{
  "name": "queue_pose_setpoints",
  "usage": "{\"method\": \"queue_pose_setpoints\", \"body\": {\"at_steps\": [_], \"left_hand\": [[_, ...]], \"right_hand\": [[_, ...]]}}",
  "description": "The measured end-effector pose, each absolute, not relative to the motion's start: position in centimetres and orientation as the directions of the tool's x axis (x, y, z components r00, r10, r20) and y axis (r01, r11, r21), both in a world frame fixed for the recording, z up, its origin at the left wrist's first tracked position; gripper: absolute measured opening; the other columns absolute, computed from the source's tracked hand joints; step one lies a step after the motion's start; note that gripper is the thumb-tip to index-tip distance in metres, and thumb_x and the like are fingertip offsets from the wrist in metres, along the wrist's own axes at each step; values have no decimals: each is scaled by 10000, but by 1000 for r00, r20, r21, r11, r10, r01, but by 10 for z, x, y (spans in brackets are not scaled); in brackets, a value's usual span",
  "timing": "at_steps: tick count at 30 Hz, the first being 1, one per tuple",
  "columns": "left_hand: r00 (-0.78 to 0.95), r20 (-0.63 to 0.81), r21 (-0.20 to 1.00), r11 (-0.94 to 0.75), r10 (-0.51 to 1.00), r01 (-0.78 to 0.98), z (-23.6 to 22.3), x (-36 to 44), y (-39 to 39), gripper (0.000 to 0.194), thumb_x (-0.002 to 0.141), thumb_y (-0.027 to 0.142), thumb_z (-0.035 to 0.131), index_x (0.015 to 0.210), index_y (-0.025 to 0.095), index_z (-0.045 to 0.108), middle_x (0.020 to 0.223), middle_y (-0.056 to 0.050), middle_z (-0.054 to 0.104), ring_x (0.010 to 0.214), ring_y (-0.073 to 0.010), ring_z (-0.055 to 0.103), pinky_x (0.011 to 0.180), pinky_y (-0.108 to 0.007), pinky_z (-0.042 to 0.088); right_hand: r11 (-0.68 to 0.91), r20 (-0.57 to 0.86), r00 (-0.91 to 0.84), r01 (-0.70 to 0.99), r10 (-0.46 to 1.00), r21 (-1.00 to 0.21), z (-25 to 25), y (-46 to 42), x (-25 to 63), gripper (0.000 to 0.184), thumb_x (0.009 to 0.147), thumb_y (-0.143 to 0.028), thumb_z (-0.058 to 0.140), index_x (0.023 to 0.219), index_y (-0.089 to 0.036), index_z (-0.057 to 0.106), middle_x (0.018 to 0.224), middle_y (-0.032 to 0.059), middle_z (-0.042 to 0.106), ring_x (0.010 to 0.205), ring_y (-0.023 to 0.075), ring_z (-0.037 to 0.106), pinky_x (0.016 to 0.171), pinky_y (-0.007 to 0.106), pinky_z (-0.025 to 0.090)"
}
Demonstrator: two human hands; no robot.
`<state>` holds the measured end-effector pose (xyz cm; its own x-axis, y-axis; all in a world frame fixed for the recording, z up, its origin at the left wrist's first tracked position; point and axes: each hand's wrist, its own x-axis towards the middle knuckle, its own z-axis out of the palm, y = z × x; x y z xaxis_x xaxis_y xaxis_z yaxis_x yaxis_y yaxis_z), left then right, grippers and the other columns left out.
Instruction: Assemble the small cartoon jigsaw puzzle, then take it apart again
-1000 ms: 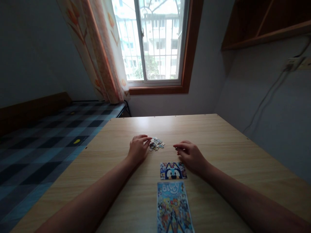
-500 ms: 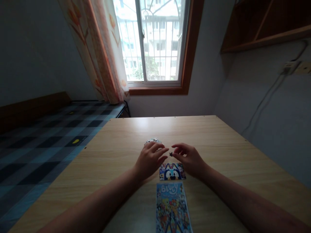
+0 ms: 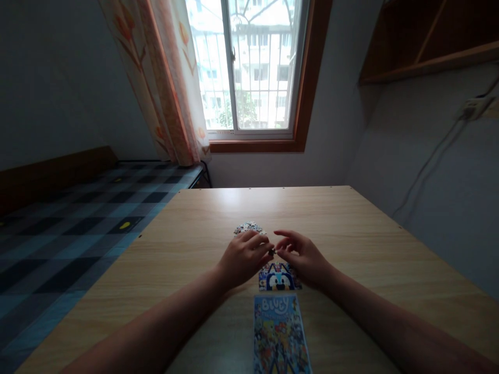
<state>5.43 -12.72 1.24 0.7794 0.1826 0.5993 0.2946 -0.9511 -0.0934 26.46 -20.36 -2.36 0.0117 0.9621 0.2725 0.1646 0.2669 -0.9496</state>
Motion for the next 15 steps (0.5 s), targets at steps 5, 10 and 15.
{"method": "queue_pose_setpoints", "body": {"at_steps": [5, 10, 15], "left_hand": [[570, 683, 119, -839, 457, 530, 6, 37, -85, 177, 939, 340, 644, 1029, 221, 739, 1000, -69, 721, 950, -231, 619, 866, -404, 529], [511, 614, 175, -736, 601, 654, -6, 29, -59, 187, 905, 311, 645, 1023, 223, 760, 1061, -84, 719, 1004, -263, 614, 942, -454, 500], [466, 590, 194, -676, 659, 711, -19, 30, -55, 347, 907, 267, 604, 1245, 267, 683, 1326, -90, 648, 1185, -299, 556, 1019, -500, 456]], "right_hand": [[335, 430, 131, 443, 893, -832, -18, -203, 272, 439, 841, -242, 640, 1279, -258, 645, 1233, 91, 685, 1137, 238, 618, 959, 420, 482], [334, 455, 136, 504, 880, -796, -21, -198, 275, 335, 843, -229, 595, 1162, -244, 694, 1199, 90, 701, 1144, 250, 612, 955, 425, 488], [315, 452, 121, 562, 884, -765, -22, -198, 274, 426, 827, -194, 590, 1243, -256, 655, 1168, 76, 699, 1136, 247, 611, 969, 433, 483]]}}
